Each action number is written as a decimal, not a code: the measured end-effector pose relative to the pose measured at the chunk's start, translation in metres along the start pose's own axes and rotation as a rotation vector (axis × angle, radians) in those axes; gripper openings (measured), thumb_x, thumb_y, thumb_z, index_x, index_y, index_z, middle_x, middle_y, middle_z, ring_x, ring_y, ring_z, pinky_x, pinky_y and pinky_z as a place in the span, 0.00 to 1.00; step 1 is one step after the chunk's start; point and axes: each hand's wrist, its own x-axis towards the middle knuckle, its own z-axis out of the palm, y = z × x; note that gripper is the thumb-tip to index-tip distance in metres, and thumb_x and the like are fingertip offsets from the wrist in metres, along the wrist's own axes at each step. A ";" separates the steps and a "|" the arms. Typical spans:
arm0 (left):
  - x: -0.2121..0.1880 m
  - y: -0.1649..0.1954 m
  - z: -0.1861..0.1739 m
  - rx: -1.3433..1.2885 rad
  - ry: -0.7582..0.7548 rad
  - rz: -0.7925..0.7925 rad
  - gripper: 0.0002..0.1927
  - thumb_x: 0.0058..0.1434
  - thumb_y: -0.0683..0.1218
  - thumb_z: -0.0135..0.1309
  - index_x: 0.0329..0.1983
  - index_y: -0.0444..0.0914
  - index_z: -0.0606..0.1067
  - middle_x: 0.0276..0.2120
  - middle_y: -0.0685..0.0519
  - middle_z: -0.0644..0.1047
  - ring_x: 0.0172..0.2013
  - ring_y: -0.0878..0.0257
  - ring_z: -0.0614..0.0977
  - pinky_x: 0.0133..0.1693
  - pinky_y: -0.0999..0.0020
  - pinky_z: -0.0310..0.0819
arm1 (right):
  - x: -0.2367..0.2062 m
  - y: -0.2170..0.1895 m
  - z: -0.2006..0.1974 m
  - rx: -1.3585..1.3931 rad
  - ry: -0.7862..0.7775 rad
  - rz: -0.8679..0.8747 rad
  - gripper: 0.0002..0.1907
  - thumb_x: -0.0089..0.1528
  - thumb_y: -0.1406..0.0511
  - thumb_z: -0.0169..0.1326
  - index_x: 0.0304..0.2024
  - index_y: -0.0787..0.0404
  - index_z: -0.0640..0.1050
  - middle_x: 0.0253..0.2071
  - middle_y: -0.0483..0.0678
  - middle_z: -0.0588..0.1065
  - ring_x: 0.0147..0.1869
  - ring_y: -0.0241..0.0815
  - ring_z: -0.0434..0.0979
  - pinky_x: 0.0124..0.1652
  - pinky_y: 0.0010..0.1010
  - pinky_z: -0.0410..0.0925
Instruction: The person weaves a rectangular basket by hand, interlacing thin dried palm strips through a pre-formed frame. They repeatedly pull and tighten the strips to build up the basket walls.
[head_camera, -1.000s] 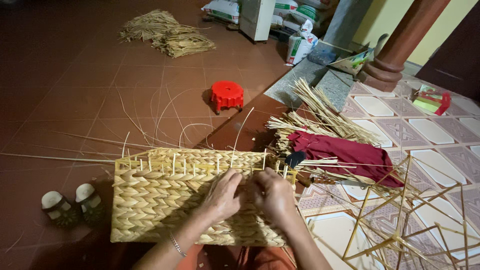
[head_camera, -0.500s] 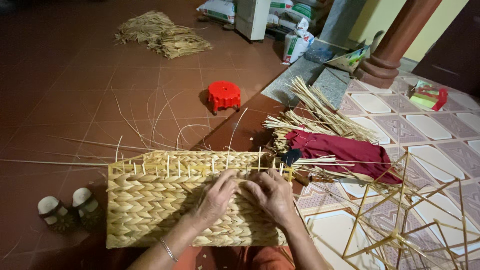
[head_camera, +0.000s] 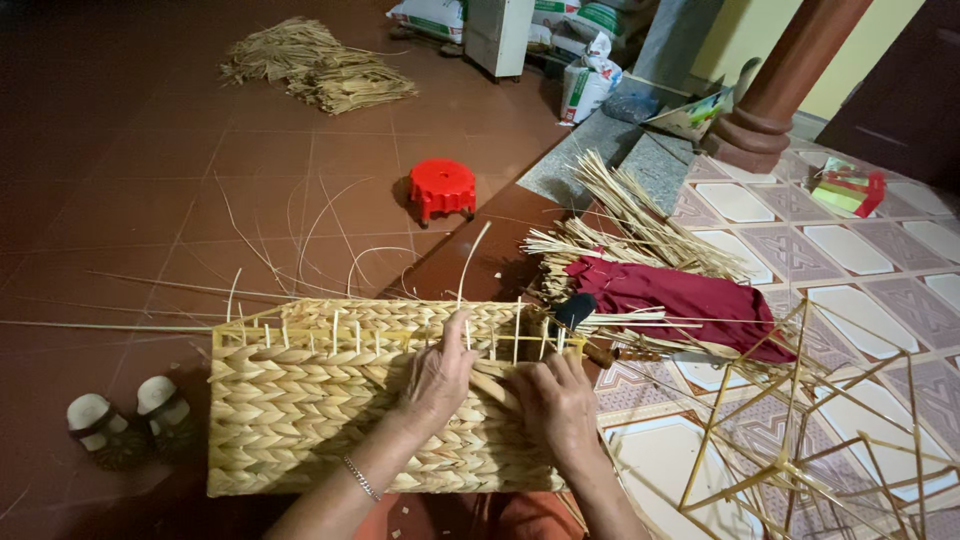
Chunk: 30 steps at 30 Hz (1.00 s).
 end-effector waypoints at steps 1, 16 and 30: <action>0.001 0.001 0.000 0.037 0.023 0.044 0.24 0.67 0.37 0.46 0.66 0.30 0.60 0.17 0.52 0.72 0.15 0.61 0.75 0.15 0.68 0.73 | -0.003 0.004 -0.004 -0.040 0.001 -0.010 0.10 0.53 0.66 0.68 0.37 0.58 0.82 0.33 0.49 0.76 0.38 0.48 0.72 0.34 0.39 0.67; 0.008 0.011 0.004 -0.181 -0.028 0.276 0.13 0.68 0.32 0.43 0.50 0.31 0.77 0.39 0.44 0.77 0.34 0.58 0.82 0.30 0.72 0.81 | -0.020 -0.014 -0.045 -0.172 -0.149 -0.127 0.12 0.57 0.66 0.61 0.43 0.60 0.79 0.39 0.50 0.75 0.39 0.45 0.72 0.35 0.39 0.67; 0.012 0.054 -0.045 -0.174 -0.469 -0.202 0.12 0.59 0.42 0.58 0.45 0.36 0.75 0.37 0.52 0.76 0.37 0.59 0.78 0.42 0.59 0.78 | 0.055 -0.009 -0.034 0.266 -0.064 0.136 0.05 0.57 0.66 0.64 0.35 0.61 0.83 0.28 0.48 0.79 0.29 0.39 0.79 0.28 0.32 0.72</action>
